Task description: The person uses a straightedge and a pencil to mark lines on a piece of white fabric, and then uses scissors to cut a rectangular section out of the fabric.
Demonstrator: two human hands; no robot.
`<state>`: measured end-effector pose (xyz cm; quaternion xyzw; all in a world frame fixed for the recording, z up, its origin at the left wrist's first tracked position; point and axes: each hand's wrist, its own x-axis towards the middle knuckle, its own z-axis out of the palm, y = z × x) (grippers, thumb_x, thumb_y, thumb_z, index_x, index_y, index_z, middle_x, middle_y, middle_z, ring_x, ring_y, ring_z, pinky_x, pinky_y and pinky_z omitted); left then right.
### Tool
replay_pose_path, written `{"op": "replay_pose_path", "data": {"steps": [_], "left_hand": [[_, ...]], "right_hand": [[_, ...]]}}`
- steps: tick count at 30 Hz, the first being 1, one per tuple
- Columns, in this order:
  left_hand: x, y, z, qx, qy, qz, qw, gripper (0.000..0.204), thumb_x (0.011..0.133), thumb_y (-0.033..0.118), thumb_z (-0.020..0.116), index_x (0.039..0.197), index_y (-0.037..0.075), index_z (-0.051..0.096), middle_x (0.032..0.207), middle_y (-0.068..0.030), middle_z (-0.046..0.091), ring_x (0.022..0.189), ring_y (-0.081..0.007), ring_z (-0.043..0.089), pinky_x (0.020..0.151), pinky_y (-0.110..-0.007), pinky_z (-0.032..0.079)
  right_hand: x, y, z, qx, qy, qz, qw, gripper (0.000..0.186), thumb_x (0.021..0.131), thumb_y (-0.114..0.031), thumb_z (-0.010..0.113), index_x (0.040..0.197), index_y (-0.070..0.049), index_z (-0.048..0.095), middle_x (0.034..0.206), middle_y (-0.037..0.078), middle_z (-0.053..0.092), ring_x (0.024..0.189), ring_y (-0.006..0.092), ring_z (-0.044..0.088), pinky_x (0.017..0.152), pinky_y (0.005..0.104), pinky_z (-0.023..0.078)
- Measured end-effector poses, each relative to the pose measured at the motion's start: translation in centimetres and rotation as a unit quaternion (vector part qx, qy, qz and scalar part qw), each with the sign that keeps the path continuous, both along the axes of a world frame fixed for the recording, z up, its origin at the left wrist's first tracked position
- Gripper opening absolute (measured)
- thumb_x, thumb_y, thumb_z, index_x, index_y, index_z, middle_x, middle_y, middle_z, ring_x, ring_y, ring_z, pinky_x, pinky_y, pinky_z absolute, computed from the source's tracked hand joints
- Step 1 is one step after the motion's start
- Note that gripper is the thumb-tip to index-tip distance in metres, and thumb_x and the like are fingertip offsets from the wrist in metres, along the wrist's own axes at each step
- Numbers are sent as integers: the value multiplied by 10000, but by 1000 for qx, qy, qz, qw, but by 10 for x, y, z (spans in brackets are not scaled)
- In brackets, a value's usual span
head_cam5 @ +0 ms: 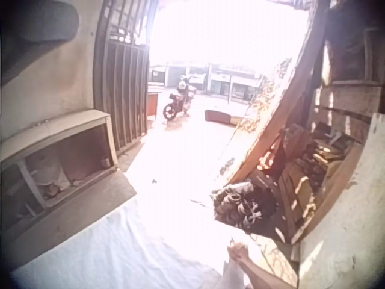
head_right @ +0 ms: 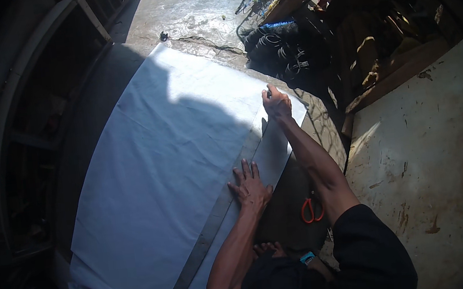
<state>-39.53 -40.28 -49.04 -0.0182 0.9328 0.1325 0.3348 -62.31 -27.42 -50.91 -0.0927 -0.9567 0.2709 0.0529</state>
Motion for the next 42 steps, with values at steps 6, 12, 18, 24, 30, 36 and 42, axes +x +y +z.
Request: {"op": "replay_pose_path", "data": {"steps": [6, 12, 18, 24, 30, 36, 42], "left_hand": [[1, -3, 0, -1, -4, -4, 1000, 989, 879, 552, 638, 1624, 164, 115, 1696, -71, 9, 1529, -380, 90, 1149, -686, 228], [3, 5, -2, -2, -2, -4, 1000, 1007, 872, 552, 648, 1624, 153, 109, 1695, -96, -7, 1527, -394, 91, 1151, -703, 194], [6, 0, -15, -7, 15, 14, 1000, 1037, 854, 564, 662, 1624, 148, 105, 1694, -103, -6, 1530, -407, 72, 1150, -709, 178], [3, -1, -5, 4, 3, 7, 1000, 1014, 866, 552, 652, 1622, 145, 112, 1693, -104, 1, 1527, -406, 81, 1148, -706, 190], [4, 12, 0, 7, 19, -8, 1000, 1000, 874, 549, 644, 1621, 145, 116, 1693, -107, 1, 1525, -402, 88, 1145, -705, 201], [6, -4, -3, -18, 8, -1, 1000, 996, 875, 538, 644, 1622, 146, 113, 1692, -111, 5, 1527, -405, 90, 1147, -702, 203], [9, 7, -11, -20, 41, 13, 999, 1002, 867, 541, 651, 1621, 147, 123, 1694, -98, 9, 1530, -403, 88, 1150, -700, 194]], "right_hand": [[-25, 13, -27, 64, -32, 27, 997, 467, 925, -429, 567, 1272, -126, 648, 1067, 228, 716, 1016, 411, 690, 914, 477, 534], [-8, 1, -19, 116, -18, 44, 992, 361, 929, -394, 557, 1111, -109, 685, 949, 200, 734, 935, 413, 704, 868, 514, 541], [87, -58, -3, 84, -63, 144, 984, 323, 956, -359, 548, 1032, -75, 682, 761, 258, 694, 733, 426, 710, 724, 510, 564], [36, -17, 3, -96, -135, 99, 981, 405, 906, -344, 557, 775, -11, 748, 740, 136, 736, 735, 294, 731, 771, 404, 569], [-69, 67, -15, -24, -68, 141, 987, 364, 838, -318, 587, 703, 9, 675, 664, 132, 698, 609, 231, 707, 623, 360, 558], [-18, 13, -14, 29, -9, 261, 965, 306, 907, -290, 568, 800, -27, 681, 705, 208, 666, 679, 390, 693, 646, 472, 547], [87, -32, 5, 87, -56, 367, 924, 259, 953, -270, 562, 936, -38, 676, 733, 223, 681, 701, 403, 689, 688, 504, 548]]}}
